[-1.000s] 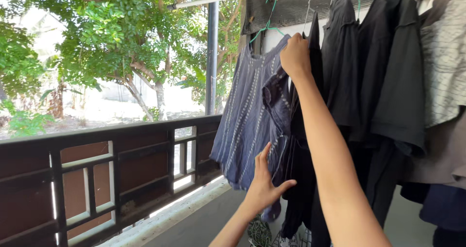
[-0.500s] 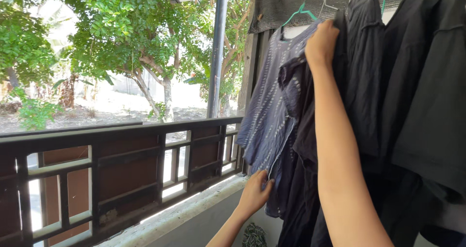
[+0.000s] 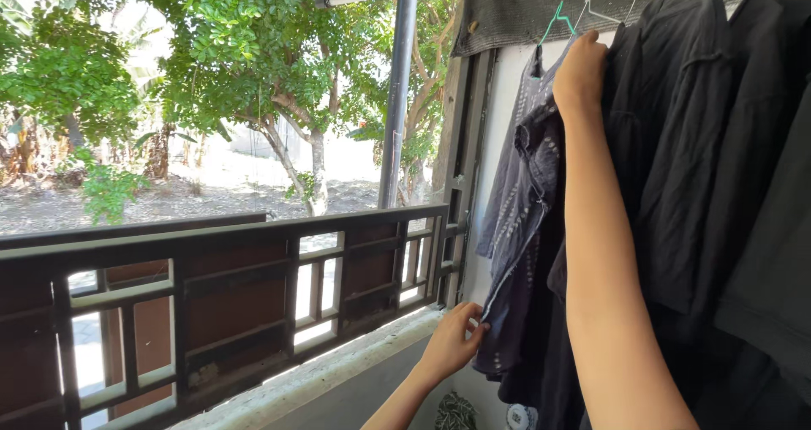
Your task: The person takes clothes from a blue laundry basket, unfolds them, and hangs them on a clothesline using hangers. The person handles a pink patterned cloth, a grey tank top, and a blue patterned shirt.
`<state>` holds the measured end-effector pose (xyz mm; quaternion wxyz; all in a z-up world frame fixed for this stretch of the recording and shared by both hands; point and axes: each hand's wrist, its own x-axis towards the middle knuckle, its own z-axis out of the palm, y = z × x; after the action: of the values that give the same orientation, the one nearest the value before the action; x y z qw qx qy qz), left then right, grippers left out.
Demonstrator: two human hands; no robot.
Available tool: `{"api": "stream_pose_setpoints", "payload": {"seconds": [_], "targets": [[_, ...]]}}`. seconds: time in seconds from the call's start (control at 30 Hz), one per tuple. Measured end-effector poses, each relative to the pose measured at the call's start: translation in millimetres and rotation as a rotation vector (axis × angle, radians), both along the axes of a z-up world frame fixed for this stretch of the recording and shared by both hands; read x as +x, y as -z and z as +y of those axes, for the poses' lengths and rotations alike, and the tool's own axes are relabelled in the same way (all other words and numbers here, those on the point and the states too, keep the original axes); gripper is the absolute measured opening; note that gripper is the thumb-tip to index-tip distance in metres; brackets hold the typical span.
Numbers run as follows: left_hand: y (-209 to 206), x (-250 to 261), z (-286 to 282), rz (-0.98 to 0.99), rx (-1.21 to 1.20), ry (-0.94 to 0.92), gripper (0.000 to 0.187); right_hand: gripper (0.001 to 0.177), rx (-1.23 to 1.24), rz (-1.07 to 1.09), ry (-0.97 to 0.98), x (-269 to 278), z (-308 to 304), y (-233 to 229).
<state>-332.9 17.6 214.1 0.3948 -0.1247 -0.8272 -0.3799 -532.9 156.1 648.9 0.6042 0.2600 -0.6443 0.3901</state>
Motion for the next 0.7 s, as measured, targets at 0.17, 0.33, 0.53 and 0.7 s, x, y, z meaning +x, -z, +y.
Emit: {"api": "stream_pose_setpoints", "payload": {"seconds": [0.17, 0.33, 0.53, 0.7], "targets": [[27, -4, -8, -0.045, 0.099, 0.084, 0.025, 0.042, 0.036, 0.124, 0.019, 2, -13, 29], [44, 2, 0, 0.006, 0.108, 0.119, 0.029, 0.084, 0.191, 0.266, 0.106, 38, -4, 75], [56, 25, 20, 0.024, 0.098, 0.195, 0.030, 0.062, 0.287, 0.023, 0.002, 135, 32, 146], [93, 63, 34, -0.097, 0.081, 0.285, 0.030, 0.051, 0.413, 0.116, 0.328, 190, 58, 196]]}}
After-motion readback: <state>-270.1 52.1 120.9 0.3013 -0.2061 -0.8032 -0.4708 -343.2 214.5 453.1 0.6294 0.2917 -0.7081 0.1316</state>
